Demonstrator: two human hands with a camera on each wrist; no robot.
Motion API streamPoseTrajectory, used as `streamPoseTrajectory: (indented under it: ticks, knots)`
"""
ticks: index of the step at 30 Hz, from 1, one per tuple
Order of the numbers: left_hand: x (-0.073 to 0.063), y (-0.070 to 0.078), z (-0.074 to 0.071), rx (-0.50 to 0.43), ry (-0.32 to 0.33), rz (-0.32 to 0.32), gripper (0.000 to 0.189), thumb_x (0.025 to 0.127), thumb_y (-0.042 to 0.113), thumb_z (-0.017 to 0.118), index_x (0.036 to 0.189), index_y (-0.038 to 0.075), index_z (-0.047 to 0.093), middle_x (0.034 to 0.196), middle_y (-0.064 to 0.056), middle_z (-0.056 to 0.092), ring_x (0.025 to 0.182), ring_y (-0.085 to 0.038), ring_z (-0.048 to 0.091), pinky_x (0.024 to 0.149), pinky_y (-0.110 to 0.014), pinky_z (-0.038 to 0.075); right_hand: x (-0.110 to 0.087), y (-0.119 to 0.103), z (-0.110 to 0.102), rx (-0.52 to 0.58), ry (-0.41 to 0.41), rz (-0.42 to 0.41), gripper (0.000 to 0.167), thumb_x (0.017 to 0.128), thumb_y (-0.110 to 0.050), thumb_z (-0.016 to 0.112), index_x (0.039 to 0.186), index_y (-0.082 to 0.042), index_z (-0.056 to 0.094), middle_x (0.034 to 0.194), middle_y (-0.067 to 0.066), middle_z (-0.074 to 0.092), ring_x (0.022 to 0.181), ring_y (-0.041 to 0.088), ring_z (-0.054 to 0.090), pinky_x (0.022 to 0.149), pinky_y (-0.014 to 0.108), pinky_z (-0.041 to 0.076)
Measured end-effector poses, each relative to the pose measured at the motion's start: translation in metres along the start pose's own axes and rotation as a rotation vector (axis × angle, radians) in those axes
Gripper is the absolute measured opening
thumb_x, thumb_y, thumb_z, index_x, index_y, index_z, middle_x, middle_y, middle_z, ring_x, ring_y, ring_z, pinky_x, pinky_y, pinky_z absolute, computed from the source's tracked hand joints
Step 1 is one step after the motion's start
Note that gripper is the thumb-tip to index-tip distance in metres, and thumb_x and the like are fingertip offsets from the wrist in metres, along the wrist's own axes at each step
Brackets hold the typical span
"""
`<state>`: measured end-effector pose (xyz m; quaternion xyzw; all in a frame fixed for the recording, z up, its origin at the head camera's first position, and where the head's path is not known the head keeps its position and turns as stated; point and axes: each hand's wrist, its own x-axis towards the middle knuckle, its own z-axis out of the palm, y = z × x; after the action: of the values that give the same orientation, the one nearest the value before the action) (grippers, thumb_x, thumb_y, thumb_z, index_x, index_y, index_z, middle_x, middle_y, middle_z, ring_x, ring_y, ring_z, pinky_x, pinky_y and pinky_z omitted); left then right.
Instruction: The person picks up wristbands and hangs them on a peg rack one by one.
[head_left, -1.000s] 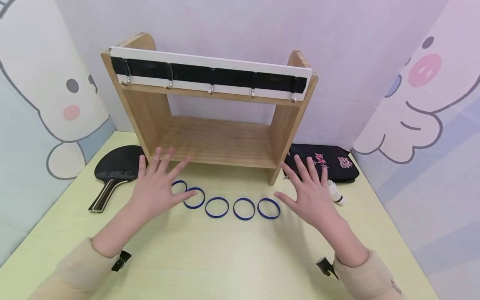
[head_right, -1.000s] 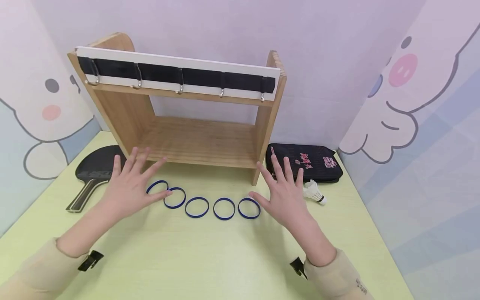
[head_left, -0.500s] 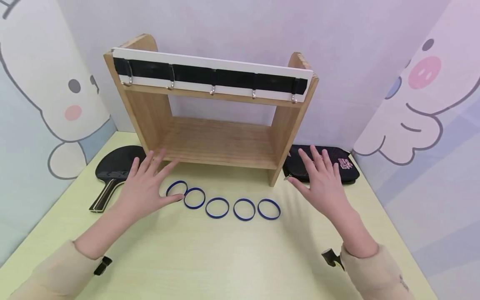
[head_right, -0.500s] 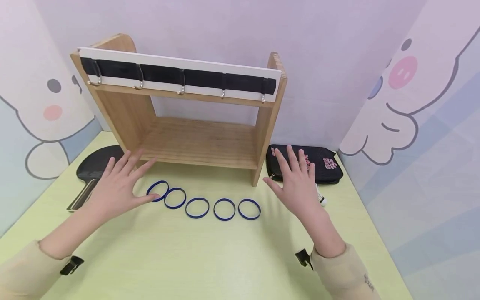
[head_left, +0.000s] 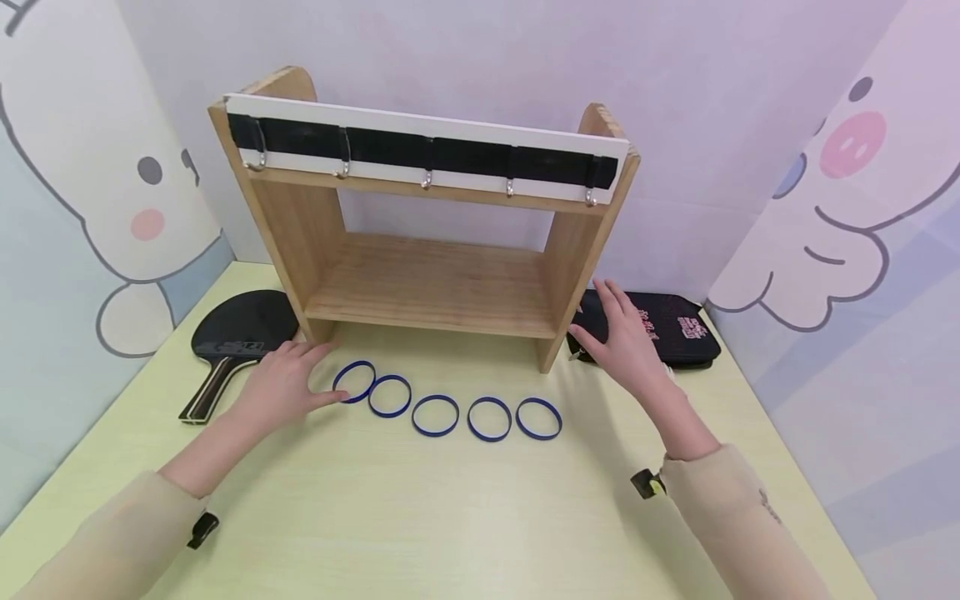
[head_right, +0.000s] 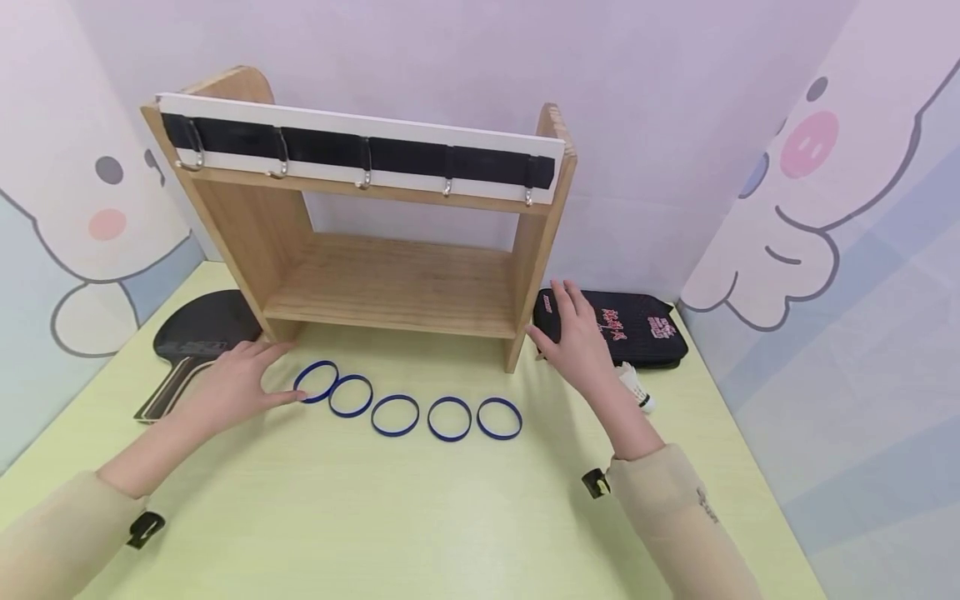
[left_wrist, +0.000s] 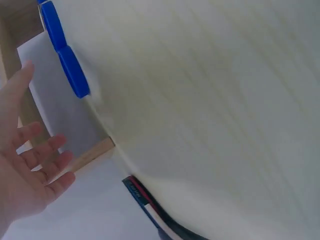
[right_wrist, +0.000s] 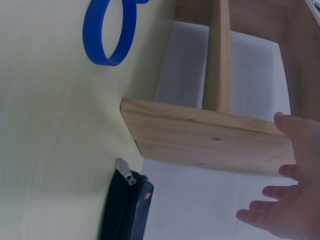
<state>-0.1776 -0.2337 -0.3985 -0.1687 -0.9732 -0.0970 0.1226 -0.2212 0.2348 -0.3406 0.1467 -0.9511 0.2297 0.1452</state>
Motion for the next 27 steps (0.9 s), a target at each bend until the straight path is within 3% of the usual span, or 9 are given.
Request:
streamPoseTrajectory:
  ticks: [5,11,19,27]
  knots:
    - [0.007,-0.012,0.011,-0.063,-0.094,-0.06,0.071,0.072,0.045,0.079,0.127,0.005,0.058,0.109,-0.02,0.066,0.098,-0.039,0.056,0.075,-0.053,0.047,0.012,0.01,0.02,0.13,0.021,-0.017,0.077,0.089,-0.038,0.064,0.149,-0.009,0.024,0.15,0.018,0.03,0.137,0.036,0.03,0.106,0.056,0.03]
    - [0.014,-0.025,0.024,-0.223,-0.137,-0.089,0.056,0.076,0.033,0.078,0.12,0.001,0.061,0.094,-0.015,0.07,0.089,-0.033,0.065,0.073,-0.048,0.051,0.018,0.013,0.044,0.284,0.05,-0.005,0.074,0.089,-0.032,0.066,0.147,-0.011,0.025,0.142,0.019,0.039,0.128,0.037,0.043,0.093,0.056,0.045]
    - [0.023,-0.033,0.031,-0.345,-0.19,-0.147,0.031,0.079,0.021,0.076,0.102,0.002,0.069,0.088,-0.009,0.067,0.081,-0.023,0.06,0.073,-0.041,0.05,0.02,0.01,0.062,0.411,0.14,-0.015,0.071,0.089,-0.023,0.065,0.146,-0.015,0.023,0.138,0.019,0.044,0.119,0.039,0.052,0.076,0.048,0.055]
    - [0.027,-0.034,0.032,-0.398,-0.21,-0.164,0.009,0.079,0.015,0.074,0.082,0.007,0.071,0.072,0.001,0.066,0.065,-0.012,0.056,0.061,-0.027,0.046,0.017,0.016,0.075,0.478,0.164,0.006,0.074,0.09,-0.025,0.064,0.148,-0.023,0.02,0.139,0.02,0.042,0.114,0.043,0.052,0.091,0.061,0.043]
